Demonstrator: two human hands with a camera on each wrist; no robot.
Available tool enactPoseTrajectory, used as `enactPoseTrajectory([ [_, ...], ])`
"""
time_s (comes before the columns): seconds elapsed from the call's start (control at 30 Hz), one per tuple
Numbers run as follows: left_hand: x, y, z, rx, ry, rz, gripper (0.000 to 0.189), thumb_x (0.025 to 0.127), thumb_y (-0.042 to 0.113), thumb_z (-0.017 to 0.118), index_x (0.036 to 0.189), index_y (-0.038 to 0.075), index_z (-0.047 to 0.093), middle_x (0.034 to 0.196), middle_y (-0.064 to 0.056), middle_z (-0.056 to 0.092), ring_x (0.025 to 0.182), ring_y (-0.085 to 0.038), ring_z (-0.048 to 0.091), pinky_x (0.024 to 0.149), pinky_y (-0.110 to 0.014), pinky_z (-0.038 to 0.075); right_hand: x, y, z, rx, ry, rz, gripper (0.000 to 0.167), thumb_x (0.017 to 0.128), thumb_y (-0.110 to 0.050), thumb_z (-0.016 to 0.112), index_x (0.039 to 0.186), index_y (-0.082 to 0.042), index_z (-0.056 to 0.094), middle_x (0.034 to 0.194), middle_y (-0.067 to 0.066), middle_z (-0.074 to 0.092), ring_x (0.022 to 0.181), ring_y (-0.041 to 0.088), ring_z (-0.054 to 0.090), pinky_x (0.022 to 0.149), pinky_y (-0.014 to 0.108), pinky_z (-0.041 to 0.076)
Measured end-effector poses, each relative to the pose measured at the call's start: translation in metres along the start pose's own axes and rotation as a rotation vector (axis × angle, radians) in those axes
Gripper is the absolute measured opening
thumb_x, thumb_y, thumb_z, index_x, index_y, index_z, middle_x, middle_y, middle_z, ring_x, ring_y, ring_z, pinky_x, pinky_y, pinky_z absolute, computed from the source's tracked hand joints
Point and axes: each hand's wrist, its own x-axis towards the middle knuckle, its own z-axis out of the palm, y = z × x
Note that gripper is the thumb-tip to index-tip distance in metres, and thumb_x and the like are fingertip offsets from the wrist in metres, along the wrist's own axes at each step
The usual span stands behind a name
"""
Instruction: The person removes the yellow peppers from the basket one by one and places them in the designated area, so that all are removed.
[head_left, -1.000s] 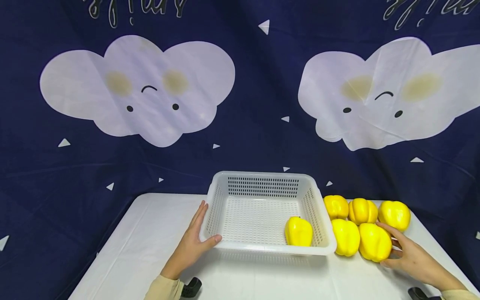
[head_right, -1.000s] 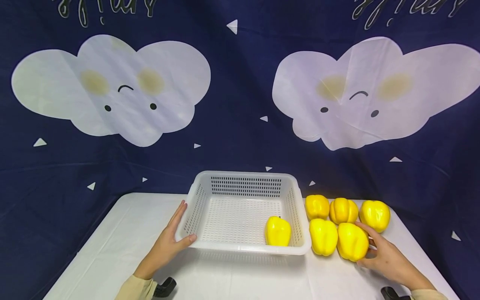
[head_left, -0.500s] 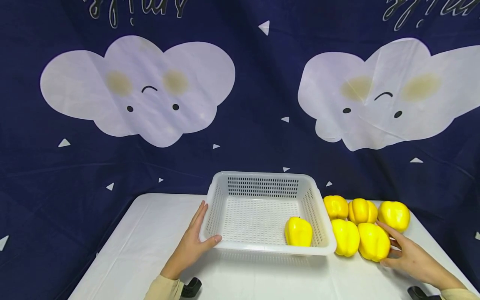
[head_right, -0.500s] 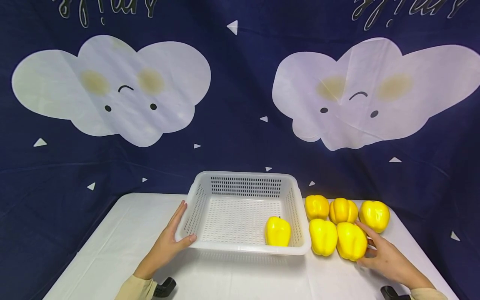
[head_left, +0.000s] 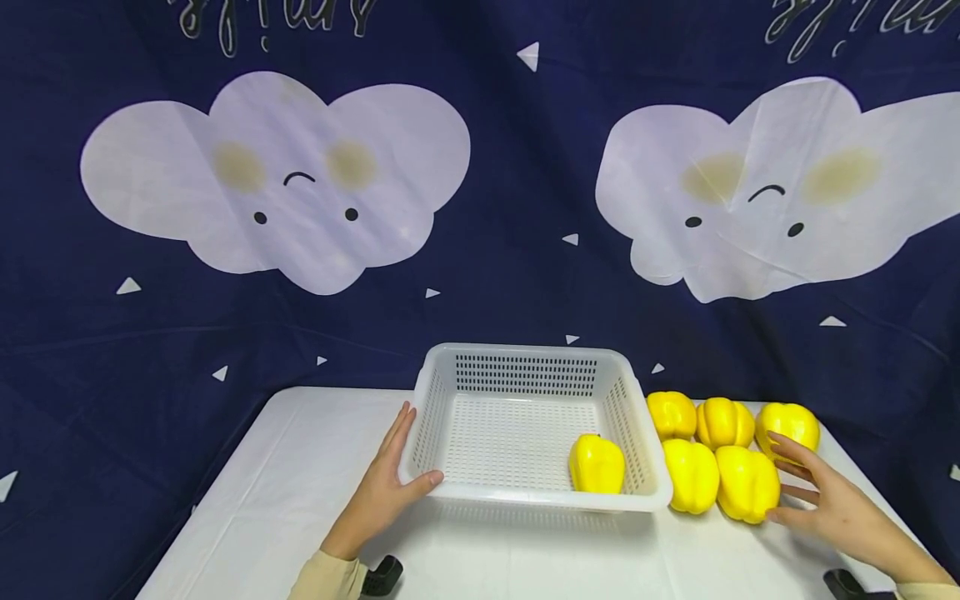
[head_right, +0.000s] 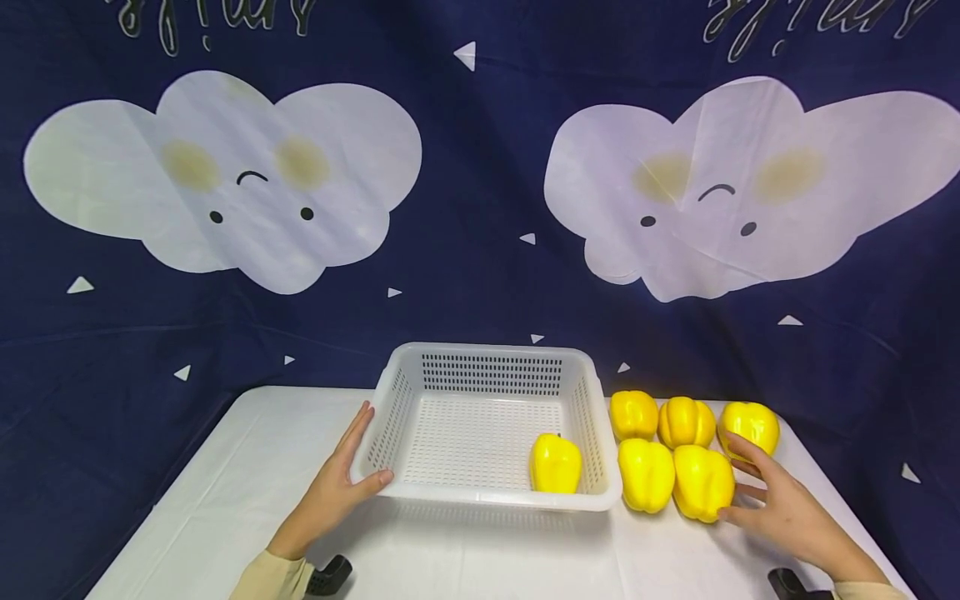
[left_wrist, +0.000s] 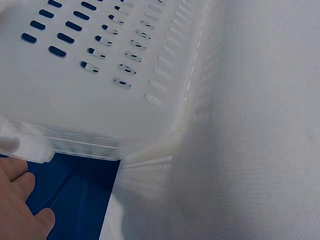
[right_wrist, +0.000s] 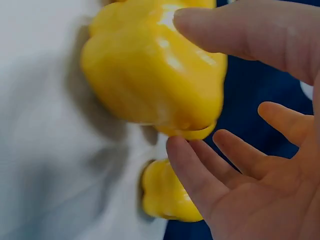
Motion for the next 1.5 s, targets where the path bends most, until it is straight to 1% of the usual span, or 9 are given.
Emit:
enactPoseTrajectory([
  [0.1, 0.000, 0.000, 0.000, -0.002, 0.001, -0.002, 0.100, 0.086, 0.038, 0.078, 0.160, 0.005, 0.019, 0.169, -0.009, 0.008, 0.151, -0.041, 0.012, 0.113, -0.071, 0.016, 0.000, -0.006, -0.002, -0.002, 0.064, -0.053, 0.104, 0.070, -0.007, 0.089, 0.151, 0.008, 0.025, 0.143, 0.033, 0.037, 0.104, -0.028, 0.031, 0.076, 0.015, 0.054],
  [0.2, 0.000, 0.001, 0.000, -0.002, 0.001, -0.002, 0.100, 0.086, 0.038, 0.078, 0.160, 0.004, 0.019, 0.169, -0.009, 0.008, 0.151, -0.041, 0.012, 0.113, -0.071, 0.016, 0.000, -0.013, -0.003, 0.004, 0.113, -0.109, 0.103, 0.070, -0.004, 0.090, 0.151, 0.007, 0.028, 0.146, 0.002, 0.041, 0.107, -0.029, 0.032, 0.077, 0.008, 0.050],
  [0.27, 0.000, 0.001, 0.000, -0.002, 0.000, -0.001, 0.100, 0.086, 0.038, 0.078, 0.160, 0.004, 0.019, 0.169, -0.009, 0.008, 0.151, -0.041, 0.012, 0.113, -0.071, 0.016, 0.001, -0.018, -0.003, 0.008, 0.140, -0.140, 0.102, 0.069, -0.003, 0.090, 0.151, 0.006, 0.030, 0.140, -0.019, 0.037, 0.109, -0.028, 0.033, 0.078, 0.005, 0.047],
  [0.33, 0.000, 0.000, 0.000, -0.002, 0.001, -0.002, 0.100, 0.086, 0.038, 0.078, 0.160, 0.004, 0.019, 0.169, -0.009, 0.008, 0.151, -0.041, 0.012, 0.113, -0.071, 0.016, 0.001, -0.024, -0.004, 0.003, 0.158, -0.152, 0.101, 0.069, -0.004, 0.090, 0.152, 0.003, 0.032, 0.136, -0.026, 0.036, 0.111, -0.027, 0.035, 0.080, 0.002, 0.044],
  [0.4, 0.000, 0.000, 0.000, -0.001, 0.001, -0.002, 0.100, 0.086, 0.038, 0.078, 0.160, 0.006, 0.020, 0.169, -0.009, 0.008, 0.151, -0.041, 0.012, 0.113, -0.071, 0.016, 0.002, -0.032, -0.004, -0.002, 0.162, -0.152, 0.101, 0.070, -0.006, 0.090, 0.152, 0.003, 0.033, 0.141, -0.012, 0.043, 0.111, -0.026, 0.035, 0.081, 0.000, 0.042],
  [0.5, 0.000, 0.000, 0.000, -0.002, 0.001, -0.003, 0.100, 0.086, 0.038, 0.078, 0.161, 0.007, 0.020, 0.169, -0.008, 0.008, 0.151, -0.040, 0.012, 0.113, -0.071, 0.016, 0.003, -0.044, -0.004, -0.017, 0.155, -0.125, 0.101, 0.071, -0.010, 0.091, 0.153, 0.001, 0.032, 0.142, 0.020, 0.046, 0.109, -0.027, 0.033, 0.080, 0.000, 0.042],
  [0.57, 0.000, 0.000, 0.000, -0.001, 0.001, -0.002, 0.100, 0.086, 0.037, 0.078, 0.161, 0.008, 0.020, 0.169, -0.008, 0.009, 0.151, -0.040, 0.013, 0.113, -0.071, 0.016, 0.004, -0.053, -0.003, -0.025, 0.147, -0.110, 0.102, 0.072, -0.011, 0.091, 0.153, 0.001, 0.031, 0.140, 0.029, 0.045, 0.106, -0.028, 0.031, 0.078, 0.001, 0.044],
  [1.0, 0.000, 0.001, 0.000, 0.000, 0.006, 0.008, 0.099, 0.086, 0.034, 0.078, 0.160, 0.006, 0.020, 0.168, -0.010, 0.009, 0.151, -0.042, 0.013, 0.112, -0.072, 0.017, 0.016, -0.097, 0.004, 0.008, 0.140, -0.166, 0.093, 0.077, -0.009, 0.088, 0.153, -0.006, 0.034, 0.148, 0.024, 0.041, 0.112, -0.023, 0.035, 0.081, 0.006, 0.047],
  [1.5, -0.001, 0.000, 0.000, -0.010, 0.006, 0.010, 0.099, 0.087, 0.036, 0.078, 0.161, 0.008, 0.020, 0.168, -0.008, 0.009, 0.152, -0.040, 0.012, 0.113, -0.071, 0.016, 0.026, -0.132, 0.022, 0.056, 0.131, -0.225, 0.086, 0.079, -0.014, 0.087, 0.151, -0.010, 0.040, 0.147, 0.014, 0.046, 0.114, -0.015, 0.045, 0.087, 0.009, 0.048],
])
